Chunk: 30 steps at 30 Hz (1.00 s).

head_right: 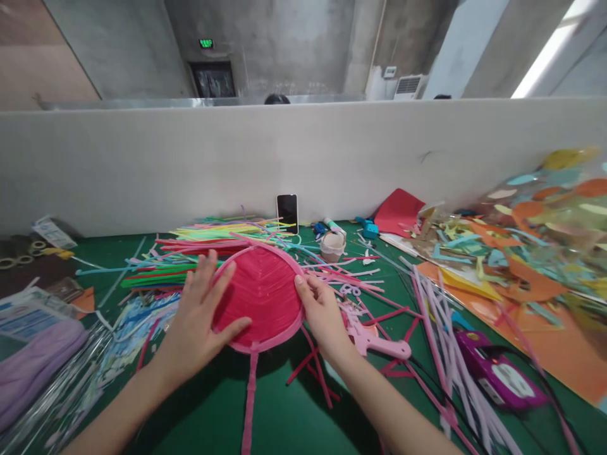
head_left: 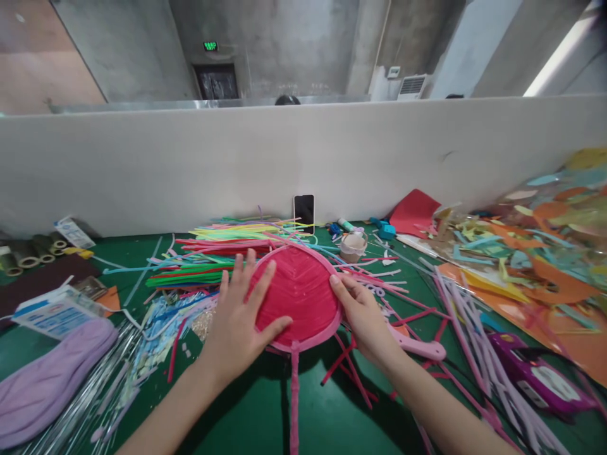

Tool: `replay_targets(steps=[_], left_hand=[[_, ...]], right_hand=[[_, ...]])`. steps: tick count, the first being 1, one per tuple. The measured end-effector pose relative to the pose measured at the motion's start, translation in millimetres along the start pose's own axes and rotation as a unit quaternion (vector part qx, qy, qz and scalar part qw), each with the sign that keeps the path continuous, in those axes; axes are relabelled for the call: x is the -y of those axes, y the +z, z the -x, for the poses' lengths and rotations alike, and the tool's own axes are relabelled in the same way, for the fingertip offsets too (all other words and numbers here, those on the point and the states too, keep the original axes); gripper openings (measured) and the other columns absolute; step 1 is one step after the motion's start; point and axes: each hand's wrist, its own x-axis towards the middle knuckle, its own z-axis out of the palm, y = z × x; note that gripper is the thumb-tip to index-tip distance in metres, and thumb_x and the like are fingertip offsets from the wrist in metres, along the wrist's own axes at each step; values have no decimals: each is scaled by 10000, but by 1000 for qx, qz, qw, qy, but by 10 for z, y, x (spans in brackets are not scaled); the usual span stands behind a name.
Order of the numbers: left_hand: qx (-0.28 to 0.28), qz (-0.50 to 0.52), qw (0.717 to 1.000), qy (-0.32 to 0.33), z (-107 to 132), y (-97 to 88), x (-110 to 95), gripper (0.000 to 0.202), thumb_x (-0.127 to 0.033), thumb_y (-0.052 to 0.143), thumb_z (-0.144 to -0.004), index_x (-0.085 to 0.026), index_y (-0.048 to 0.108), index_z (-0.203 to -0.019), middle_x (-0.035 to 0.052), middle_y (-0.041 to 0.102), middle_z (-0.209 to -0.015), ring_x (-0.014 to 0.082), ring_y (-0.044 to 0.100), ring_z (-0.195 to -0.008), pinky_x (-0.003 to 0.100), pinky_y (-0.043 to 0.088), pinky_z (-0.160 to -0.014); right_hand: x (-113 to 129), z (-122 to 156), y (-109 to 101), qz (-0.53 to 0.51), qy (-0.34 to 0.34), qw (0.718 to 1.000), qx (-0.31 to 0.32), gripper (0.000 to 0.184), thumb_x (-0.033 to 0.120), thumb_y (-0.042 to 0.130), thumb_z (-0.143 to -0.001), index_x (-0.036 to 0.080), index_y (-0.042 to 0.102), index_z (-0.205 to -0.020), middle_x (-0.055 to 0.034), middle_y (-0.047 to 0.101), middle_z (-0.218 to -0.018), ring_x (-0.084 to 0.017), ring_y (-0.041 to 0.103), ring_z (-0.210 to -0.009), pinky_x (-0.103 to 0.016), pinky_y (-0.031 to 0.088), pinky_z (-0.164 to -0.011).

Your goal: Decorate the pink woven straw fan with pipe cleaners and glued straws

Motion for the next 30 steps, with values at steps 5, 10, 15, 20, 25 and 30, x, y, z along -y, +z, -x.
replay_targets(steps=[5, 10, 15, 20, 25, 30], left_hand=[[41, -2, 985, 167, -80, 35, -219, 545, -429, 536, -941, -199, 459, -1429, 153, 441, -1509, 331, 373, -1406, 586, 292, -1139], [-78, 63, 990, 104, -107, 45, -201, 212, -187, 538, -950, -171, 684, -1103, 94, 704, -1042, 222, 622, -989, 388, 526, -886], [-67, 96, 991, 66, -130, 31, -152, 166, -180, 545, -944, -195, 694, -1016, 69, 663, -954, 205, 591, -889, 381, 513, -797], [-42, 39, 995, 85, -197, 5, -212, 180, -161, 471, -954, -152, 646, -911, 96, 639, -945, 226, 553, -880, 399, 483, -807], [-122, 44, 988, -84, -182, -241, 119, 214, -233, 357, -956, -184, 529, -838, 78, 550, -846, 242, 507, -836, 413, 442, -794], [-94, 166, 937, -291, -71, -390, 507, 400, -449, 376, -954, -210, 499, -658, 37, 550, -683, 224, 573, -718, 411, 488, -772]], right_hand=[[68, 88, 63, 5, -16, 1000, 24, 332, 553, 652, -817, 222, 660, -845, 25, 633, -703, -148, 526, -613, -257, 418, -585], [105, 130, 83, -1, 5, 1000, 27, 374, 576, 660, -801, 204, 634, -823, 26, 612, -672, -138, 503, -583, -255, 409, -573], [118, 122, 100, 17, 4, 1000, 24, 401, 603, 657, -786, 208, 591, -771, 31, 591, -653, -138, 492, -569, -254, 397, -556], [137, 131, 130, 21, 7, 999, 39, 395, 605, 644, -793, 213, 595, -776, 29, 600, -674, -148, 516, -605, -257, 407, -582], [131, 135, 82, 23, 41, 999, 15, 431, 627, 658, -769, 200, 621, -808, 21, 612, -674, -140, 514, -584, -247, 386, -546], [106, 106, 52, -40, 58, 997, 5, 398, 581, 716, -736, 201, 656, -839, -6, 691, -785, -171, 596, -699, -265, 439, -630]])
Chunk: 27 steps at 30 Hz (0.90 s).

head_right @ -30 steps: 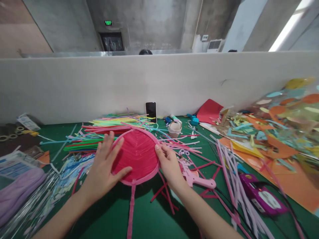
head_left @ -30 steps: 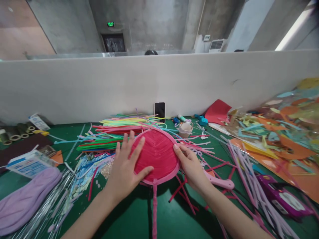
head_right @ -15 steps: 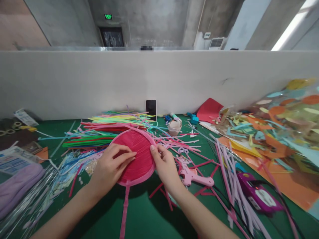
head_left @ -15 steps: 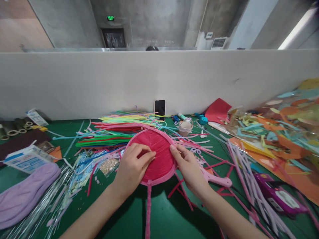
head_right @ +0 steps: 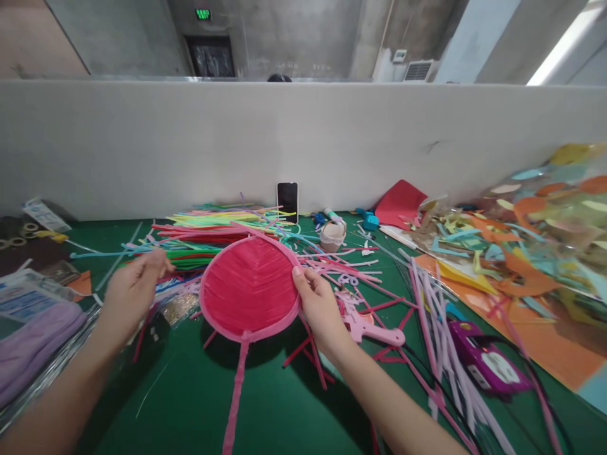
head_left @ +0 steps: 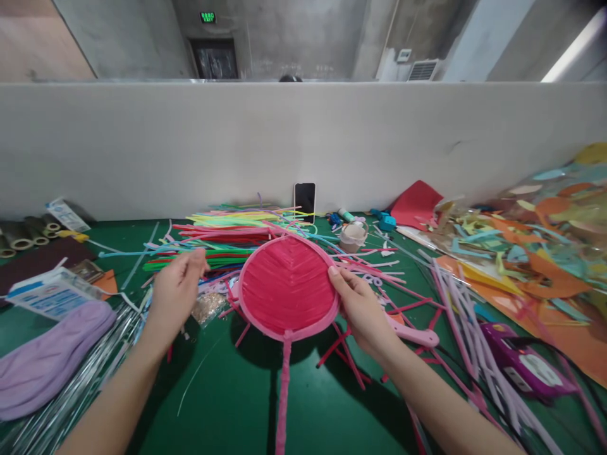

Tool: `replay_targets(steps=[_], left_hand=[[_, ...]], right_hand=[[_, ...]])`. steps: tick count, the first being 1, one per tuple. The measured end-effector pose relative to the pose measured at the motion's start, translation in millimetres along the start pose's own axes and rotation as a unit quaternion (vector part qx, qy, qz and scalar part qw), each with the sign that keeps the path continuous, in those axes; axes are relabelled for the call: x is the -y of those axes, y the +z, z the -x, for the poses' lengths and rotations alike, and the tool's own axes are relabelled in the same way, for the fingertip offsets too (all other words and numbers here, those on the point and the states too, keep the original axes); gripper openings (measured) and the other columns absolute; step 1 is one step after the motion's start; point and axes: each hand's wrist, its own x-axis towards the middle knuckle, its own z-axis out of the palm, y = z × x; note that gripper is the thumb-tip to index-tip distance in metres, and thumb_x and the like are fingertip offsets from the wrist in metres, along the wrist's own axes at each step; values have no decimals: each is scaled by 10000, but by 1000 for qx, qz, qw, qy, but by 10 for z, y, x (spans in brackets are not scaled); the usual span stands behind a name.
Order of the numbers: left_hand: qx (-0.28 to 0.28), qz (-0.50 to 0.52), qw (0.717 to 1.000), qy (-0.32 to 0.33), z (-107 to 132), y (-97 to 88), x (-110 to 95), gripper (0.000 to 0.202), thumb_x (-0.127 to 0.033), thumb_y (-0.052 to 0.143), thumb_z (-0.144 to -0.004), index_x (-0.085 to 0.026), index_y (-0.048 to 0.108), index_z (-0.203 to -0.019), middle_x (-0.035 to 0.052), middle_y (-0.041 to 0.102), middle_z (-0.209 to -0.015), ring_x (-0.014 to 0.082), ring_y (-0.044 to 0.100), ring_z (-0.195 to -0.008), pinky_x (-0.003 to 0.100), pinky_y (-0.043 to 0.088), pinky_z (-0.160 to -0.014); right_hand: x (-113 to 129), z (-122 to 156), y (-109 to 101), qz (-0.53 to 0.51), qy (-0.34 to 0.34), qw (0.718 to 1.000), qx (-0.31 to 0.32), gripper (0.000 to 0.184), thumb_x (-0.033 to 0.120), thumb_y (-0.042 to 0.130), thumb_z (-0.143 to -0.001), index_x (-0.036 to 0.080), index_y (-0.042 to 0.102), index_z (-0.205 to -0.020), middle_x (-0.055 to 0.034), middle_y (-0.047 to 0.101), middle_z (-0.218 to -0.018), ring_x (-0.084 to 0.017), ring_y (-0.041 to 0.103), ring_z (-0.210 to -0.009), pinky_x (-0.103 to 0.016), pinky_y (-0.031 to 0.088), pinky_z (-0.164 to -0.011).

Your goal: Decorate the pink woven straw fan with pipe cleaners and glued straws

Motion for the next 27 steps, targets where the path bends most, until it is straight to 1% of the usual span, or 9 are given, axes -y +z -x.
replay_targets(steps=[1, 2, 4, 6, 8, 13, 17, 22, 27], left_hand=[[47, 59, 997, -30, 29, 22, 16, 430, -498, 388, -946, -201, 522, -666, 49, 607, -710, 218, 611, -718, 391, 515, -749], [112, 167, 976, -85, 78, 68, 14, 433, -545, 427, -925, -189, 567, -722, 68, 664, -774, 225, 649, -751, 381, 537, -742], [230, 364, 879, -206, 217, 207, -29, 430, -592, 558, -854, -180, 638, -948, 102, 727, -919, 258, 699, -842, 385, 573, -729], [258, 458, 801, -287, 367, 356, -89, 427, -486, 691, -807, -177, 640, -1098, 112, 741, -1003, 269, 710, -921, 373, 596, -763], [240, 498, 760, -343, 480, 466, -134, 449, -310, 770, -768, -179, 625, -1173, 104, 746, -1049, 265, 713, -966, 355, 611, -799], [215, 519, 742, -366, 567, 522, -144, 563, -146, 788, -750, -178, 582, -1273, 108, 749, -1091, 261, 723, -974, 349, 622, -848], [229, 530, 728, -369, 591, 511, -148, 570, -134, 782, -760, -184, 582, -1291, 107, 752, -1094, 256, 727, -973, 333, 620, -858], [228, 538, 720, -374, 610, 520, -137, 594, -124, 774, -766, -191, 566, -1318, 109, 749, -1105, 264, 723, -986, 342, 619, -863], [240, 531, 720, -377, 615, 509, -87, 643, -127, 795, -742, -182, 552, -1334, 125, 746, -1107, 282, 725, -978, 361, 621, -853]], right_hand=[[-10, -7, 7, -8, 2, 1000, 2, 391, 575, 723, -732, 204, 656, -837, -4, 696, -796, -171, 602, -708, -269, 446, -647], [-22, -12, 17, -11, 4, 1000, 5, 387, 573, 726, -730, 208, 652, -834, 1, 695, -792, -166, 599, -695, -270, 447, -647], [-52, -20, 42, -10, 11, 1000, 11, 394, 586, 719, -730, 214, 638, -832, 15, 677, -747, -150, 571, -629, -262, 428, -593], [-76, -24, 62, -6, 15, 1000, 17, 407, 606, 705, -733, 218, 624, -828, 33, 639, -675, -132, 521, -553, -247, 381, -524], [-81, -30, 68, 2, 19, 1000, 23, 413, 615, 697, -738, 218, 622, -827, 49, 599, -615, -118, 481, -508, -237, 347, -492], [9, -108, 45, 34, 33, 998, 48, 427, 611, 715, -723, 190, 658, -764, 29, 647, -638, -127, 544, -553, -250, 408, -563], [46, -214, 46, 31, 29, 997, 61, 437, 598, 754, -677, 174, 682, -750, -2, 699, -692, -154, 614, -633, -276, 462, -657], [17, -252, 39, 38, 33, 997, 66, 413, 560, 784, -660, 165, 680, -719, -5, 708, -680, -141, 617, -614, -264, 458, -623], [143, -262, 14, 63, 38, 994, 80, 397, 525, 795, -668, 173, 753, -846, -27, 755, -804, -150, 654, -708, -260, 483, -676]])
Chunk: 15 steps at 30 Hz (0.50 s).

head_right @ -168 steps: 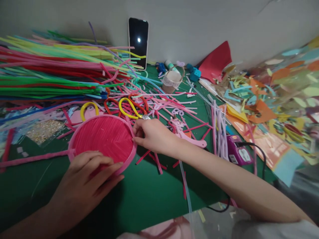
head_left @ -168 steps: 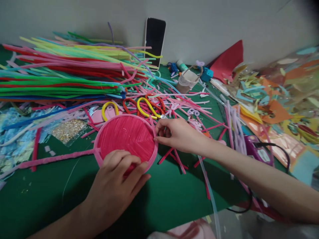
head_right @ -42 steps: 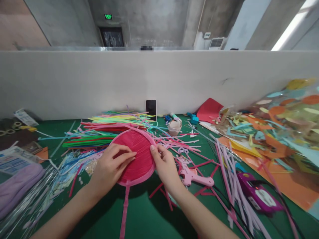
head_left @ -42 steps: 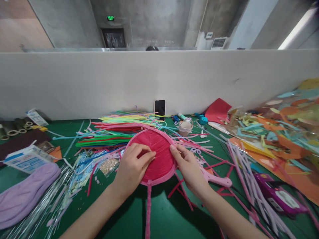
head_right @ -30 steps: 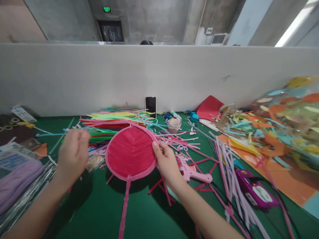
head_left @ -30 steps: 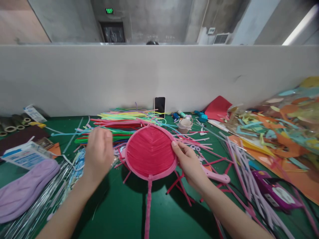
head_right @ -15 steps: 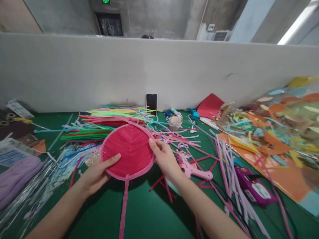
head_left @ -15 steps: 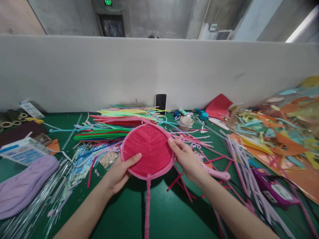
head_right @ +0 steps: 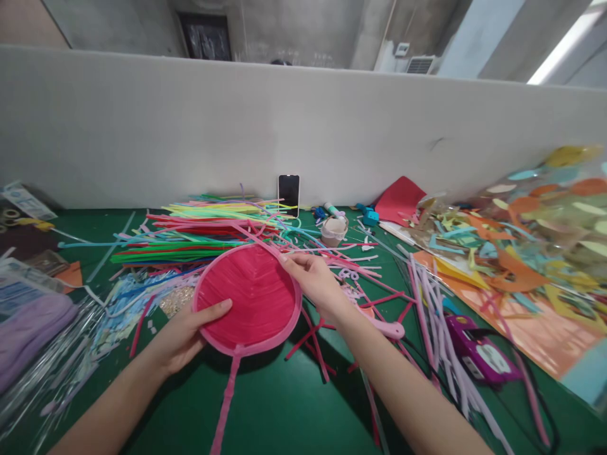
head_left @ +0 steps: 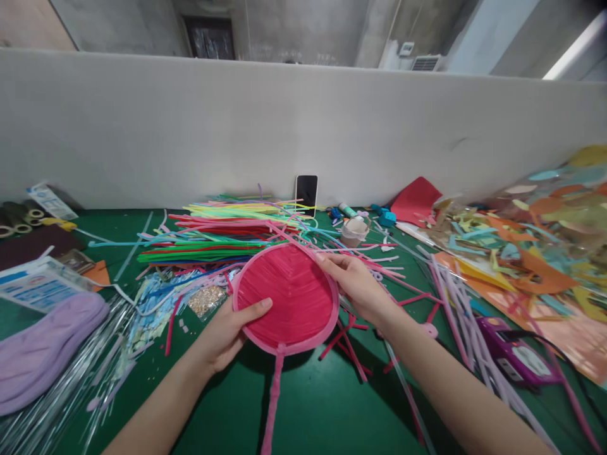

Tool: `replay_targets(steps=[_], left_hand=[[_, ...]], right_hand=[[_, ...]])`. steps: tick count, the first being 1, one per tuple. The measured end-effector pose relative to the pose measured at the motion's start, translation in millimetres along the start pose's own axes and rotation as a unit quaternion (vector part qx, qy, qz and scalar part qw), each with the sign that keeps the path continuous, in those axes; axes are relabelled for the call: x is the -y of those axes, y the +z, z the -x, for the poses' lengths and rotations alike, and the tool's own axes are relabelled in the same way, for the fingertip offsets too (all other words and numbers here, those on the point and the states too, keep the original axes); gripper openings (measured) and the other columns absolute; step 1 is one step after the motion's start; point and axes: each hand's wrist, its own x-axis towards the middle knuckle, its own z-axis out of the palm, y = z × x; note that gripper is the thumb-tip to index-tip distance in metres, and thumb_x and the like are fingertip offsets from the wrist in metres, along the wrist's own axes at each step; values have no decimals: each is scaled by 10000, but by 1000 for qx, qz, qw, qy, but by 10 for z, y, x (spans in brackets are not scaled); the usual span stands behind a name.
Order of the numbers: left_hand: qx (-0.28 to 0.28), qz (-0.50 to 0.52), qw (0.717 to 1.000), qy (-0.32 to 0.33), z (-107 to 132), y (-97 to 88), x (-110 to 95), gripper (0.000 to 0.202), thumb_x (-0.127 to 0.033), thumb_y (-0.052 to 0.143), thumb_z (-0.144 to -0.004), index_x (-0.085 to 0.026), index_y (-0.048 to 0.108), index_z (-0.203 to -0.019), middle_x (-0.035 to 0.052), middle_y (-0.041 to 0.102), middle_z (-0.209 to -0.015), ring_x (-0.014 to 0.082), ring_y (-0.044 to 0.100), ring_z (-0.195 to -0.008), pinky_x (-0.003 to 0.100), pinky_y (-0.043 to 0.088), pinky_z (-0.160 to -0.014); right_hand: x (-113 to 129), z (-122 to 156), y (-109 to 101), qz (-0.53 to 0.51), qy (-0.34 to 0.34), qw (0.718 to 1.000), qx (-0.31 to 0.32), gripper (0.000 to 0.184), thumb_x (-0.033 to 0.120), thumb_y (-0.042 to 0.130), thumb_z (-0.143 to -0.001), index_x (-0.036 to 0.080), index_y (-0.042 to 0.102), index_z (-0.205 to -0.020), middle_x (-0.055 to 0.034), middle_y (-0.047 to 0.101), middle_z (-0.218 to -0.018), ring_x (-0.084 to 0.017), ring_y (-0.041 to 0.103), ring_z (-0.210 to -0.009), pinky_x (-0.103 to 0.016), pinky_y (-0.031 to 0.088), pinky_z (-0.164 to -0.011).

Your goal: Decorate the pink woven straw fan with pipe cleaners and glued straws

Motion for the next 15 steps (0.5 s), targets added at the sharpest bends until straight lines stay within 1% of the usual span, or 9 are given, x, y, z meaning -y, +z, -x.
replay_targets(steps=[2, 5, 10, 13, 15], left_hand=[[3, -8, 1000, -5, 9, -7, 4, 661, -136, 802, -737, -182, 542, -1343, 133, 740, -1122, 292, 721, -987, 375, 621, -853], [13, -16, 1000, -13, 30, -9, 2, 657, -145, 807, -736, -172, 544, -1337, 141, 738, -1125, 300, 719, -990, 386, 619, -855], [30, -17, 999, -24, 52, -29, -19, 612, -142, 812, -728, -167, 572, -1290, 133, 744, -1111, 303, 720, -990, 390, 614, -868], [30, -23, 999, -32, 55, -47, -24, 579, -138, 816, -722, -162, 592, -1256, 130, 750, -1094, 300, 725, -976, 389, 612, -874], [33, -26, 999, -35, 59, -53, -21, 575, -139, 814, -725, -160, 595, -1256, 130, 751, -1091, 299, 726, -975, 389, 609, -880]], right_hand=[[69, -12, -1, 6, -2, 1000, 2, 399, 523, 791, -671, 183, 764, -878, -26, 760, -826, -144, 654, -709, -255, 484, -677], [125, -41, 15, 15, -6, 1000, 1, 366, 506, 799, -658, 186, 767, -832, -22, 754, -807, -136, 642, -680, -255, 480, -659], [101, -73, 13, 44, -16, 999, -4, 301, 448, 813, -645, 174, 749, -752, -10, 728, -772, -129, 624, -685, -254, 466, -667], [94, -63, -10, 65, -20, 998, -2, 293, 453, 795, -665, 173, 738, -730, 0, 710, -735, -120, 603, -656, -249, 449, -645], [103, -56, -18, 80, -22, 997, 3, 301, 466, 778, -684, 173, 743, -745, -6, 714, -752, -122, 603, -663, -251, 446, -644]])
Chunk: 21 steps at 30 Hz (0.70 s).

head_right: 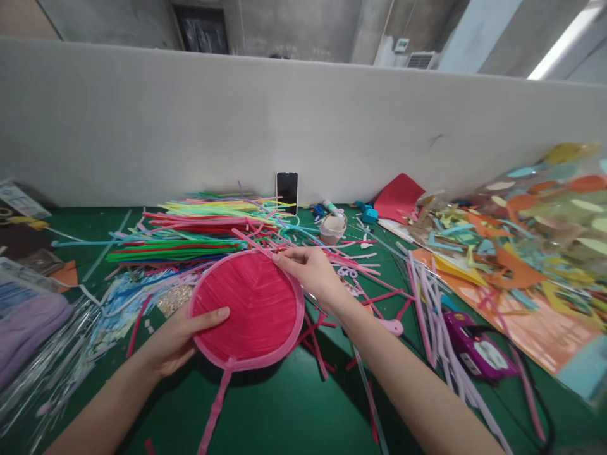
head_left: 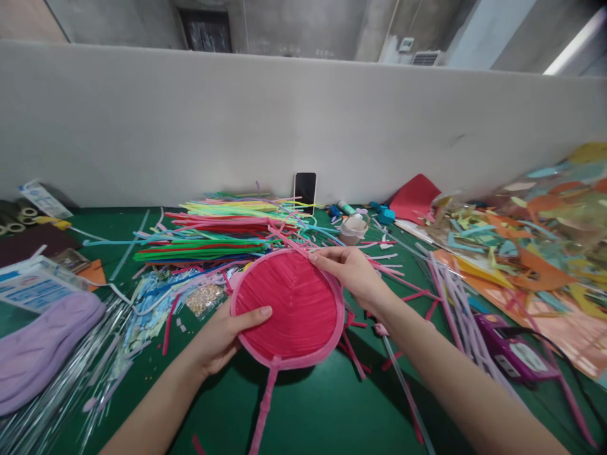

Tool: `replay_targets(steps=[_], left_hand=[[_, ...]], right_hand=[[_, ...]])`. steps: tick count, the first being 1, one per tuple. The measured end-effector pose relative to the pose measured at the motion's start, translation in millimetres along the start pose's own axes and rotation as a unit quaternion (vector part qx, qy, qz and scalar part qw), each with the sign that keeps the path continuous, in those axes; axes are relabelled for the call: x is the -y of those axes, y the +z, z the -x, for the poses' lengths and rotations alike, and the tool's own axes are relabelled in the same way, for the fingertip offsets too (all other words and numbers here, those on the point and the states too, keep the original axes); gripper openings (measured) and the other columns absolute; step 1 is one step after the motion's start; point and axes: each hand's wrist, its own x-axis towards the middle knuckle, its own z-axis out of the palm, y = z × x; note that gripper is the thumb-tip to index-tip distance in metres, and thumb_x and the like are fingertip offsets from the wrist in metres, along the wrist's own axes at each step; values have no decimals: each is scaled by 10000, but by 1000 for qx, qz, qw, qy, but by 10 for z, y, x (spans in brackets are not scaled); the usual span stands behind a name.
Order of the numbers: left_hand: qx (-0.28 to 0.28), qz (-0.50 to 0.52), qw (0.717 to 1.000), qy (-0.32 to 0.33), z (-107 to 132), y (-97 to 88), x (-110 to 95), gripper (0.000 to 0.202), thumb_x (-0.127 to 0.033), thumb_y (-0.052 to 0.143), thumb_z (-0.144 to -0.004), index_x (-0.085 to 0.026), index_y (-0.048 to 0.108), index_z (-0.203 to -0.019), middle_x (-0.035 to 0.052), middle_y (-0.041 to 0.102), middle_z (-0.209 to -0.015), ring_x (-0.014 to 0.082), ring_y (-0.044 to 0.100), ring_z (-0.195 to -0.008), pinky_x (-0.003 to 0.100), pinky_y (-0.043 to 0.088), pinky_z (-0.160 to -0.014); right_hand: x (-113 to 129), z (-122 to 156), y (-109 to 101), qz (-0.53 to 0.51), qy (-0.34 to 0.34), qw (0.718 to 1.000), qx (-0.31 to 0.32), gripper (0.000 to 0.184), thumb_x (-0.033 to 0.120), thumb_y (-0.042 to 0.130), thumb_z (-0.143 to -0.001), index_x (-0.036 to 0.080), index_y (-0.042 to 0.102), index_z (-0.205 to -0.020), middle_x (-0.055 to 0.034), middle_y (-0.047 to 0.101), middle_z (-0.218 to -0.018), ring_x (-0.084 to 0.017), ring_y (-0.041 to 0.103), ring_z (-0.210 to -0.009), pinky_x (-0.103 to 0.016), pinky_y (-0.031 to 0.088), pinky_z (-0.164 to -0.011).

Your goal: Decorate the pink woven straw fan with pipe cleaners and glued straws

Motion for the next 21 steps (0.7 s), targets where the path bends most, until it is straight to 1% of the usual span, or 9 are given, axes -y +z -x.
replay_targets(steps=[3, 10, 13, 15, 17, 18, 19, 20, 21], left_hand=[[13, -3, 1000, -6, 10, 0, 10, 588, -139, 809, -731, -163, 587, -1274, 132, 744, -1113, 303, 718, -999, 390, 605, -892], [37, 3, 999, -16, 28, 7, 18, 599, -141, 798, -748, -172, 575, -1304, 133, 732, -1148, 302, 705, -1035, 395, 591, -924], [24, 7, 1000, -15, 10, 25, 26, 620, -133, 803, -739, -167, 573, -1313, 133, 744, -1117, 298, 719, -1000, 397, 600, -909], [-11, 22, 1000, 5, -26, 37, 29, 604, -117, 795, -739, -164, 585, -1303, 126, 752, -1097, 288, 729, -973, 391, 609, -892], [-52, 53, 997, 37, -84, 29, 21, 535, -97, 768, -756, -144, 615, -1266, 130, 754, -1090, 279, 732, -962, 382, 615, -881], [-69, 72, 993, 56, -119, 14, 11, 485, -86, 748, -767, -125, 634, -1238, 137, 752, -1090, 276, 733, -960, 381, 617, -878], [-80, 90, 991, 65, -157, -8, -3, 427, -83, 729, -781, -103, 656, -1201, 148, 752, -1085, 275, 734, -955, 382, 619, -874], [-89, 104, 987, 82, -194, -37, -19, 383, -78, 713, -790, -86, 671, -1170, 157, 752, -1079, 274, 737, -943, 383, 622, -867], [-99, 112, 984, 98, -230, -70, -36, 361, -61, 705, -786, -76, 682, -1146, 161, 754, -1068, 273, 741, -927, 386, 626, -859]], right_hand=[[23, -5, 11, 19, -8, 1000, 5, 317, 483, 759, -700, 177, 753, -780, -15, 720, -785, -129, 603, -678, -256, 444, -645], [19, -42, 19, 38, -27, 999, 3, 357, 519, 766, -680, 169, 726, -739, -4, 693, -725, -133, 581, -642, -257, 433, -615], [-10, -16, -1, 38, -6, 999, 24, 467, 614, 654, -767, 154, 726, -802, -44, 713, -770, -175, 620, -684, -291, 470, -652], [-26, 66, 14, 57, -20, 998, -8, 513, 638, 546, -843, 159, 713, -914, -80, 723, -912, -219, 653, -813, -330, 497, -738], [-29, 232, 62, 119, -104, 982, -107, 444, 571, 521, -893, 188, 655, -1072, -103, 676, -1109, -240, 629, -991, -359, 489, -842], [-23, 348, 96, 164, -166, 959, -161, 385, 508, 534, -910, 204, 612, -1133, -108, 640, -1175, -236, 604, -1048, -363, 480, -872], [-13, 482, 136, 216, -228, 931, -184, 322, 437, 543, -922, 210, 585, -1147, -112, 627, -1164, -228, 589, -1051, -361, 477, -870], [-5, 628, 180, 257, -277, 910, -173, 232, 364, 544, -931, 211, 582, -1101, -103, 634, -1084, -214, 591, -993, -352, 479, -848], [-3, 778, 229, 296, -303, 897, -122, 140, 309, 543, -934, 214, 587, -1026, -82, 642, -986, -196, 597, -915, -328, 482, -799]])
